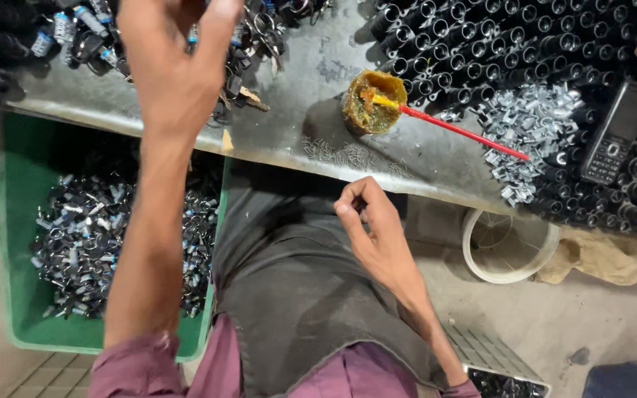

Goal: The person repeatedly picks up small metal pins and key blanks, inserts the pins into the key blanks, and places the assembled units on the table. The person uses a red-handled brush to apply a yellow substance to the key blanks before inserting the pins.

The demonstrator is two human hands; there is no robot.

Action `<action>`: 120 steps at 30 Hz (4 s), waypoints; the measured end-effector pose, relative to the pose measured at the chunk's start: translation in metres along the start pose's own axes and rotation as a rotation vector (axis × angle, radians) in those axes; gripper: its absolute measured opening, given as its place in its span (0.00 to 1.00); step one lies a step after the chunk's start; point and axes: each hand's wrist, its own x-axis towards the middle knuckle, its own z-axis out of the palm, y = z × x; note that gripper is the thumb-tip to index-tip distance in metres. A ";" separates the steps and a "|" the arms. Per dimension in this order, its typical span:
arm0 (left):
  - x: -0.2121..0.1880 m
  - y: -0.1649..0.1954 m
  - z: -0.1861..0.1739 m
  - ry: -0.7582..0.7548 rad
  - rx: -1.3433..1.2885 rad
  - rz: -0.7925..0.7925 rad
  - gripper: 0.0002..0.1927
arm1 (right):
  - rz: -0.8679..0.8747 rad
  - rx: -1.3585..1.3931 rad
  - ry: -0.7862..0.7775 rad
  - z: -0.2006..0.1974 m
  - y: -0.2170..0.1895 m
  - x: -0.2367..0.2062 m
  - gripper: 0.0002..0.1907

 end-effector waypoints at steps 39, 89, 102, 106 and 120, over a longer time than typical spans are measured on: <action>-0.132 0.044 0.037 -0.206 -0.798 -0.741 0.15 | -0.070 0.885 0.425 -0.070 0.029 0.037 0.21; -0.102 0.033 -0.067 0.078 0.085 -0.420 0.07 | -0.447 -0.589 0.094 0.045 0.003 0.057 0.09; -0.170 0.056 0.037 0.019 -1.160 -1.080 0.11 | -0.237 0.294 0.122 0.034 -0.013 0.003 0.09; -0.169 0.060 0.037 -0.001 -1.104 -1.050 0.10 | -0.226 0.311 0.110 0.032 -0.014 0.002 0.09; -0.168 0.053 0.033 -0.084 -0.935 -1.041 0.12 | -0.006 0.796 -0.125 0.021 0.005 0.003 0.15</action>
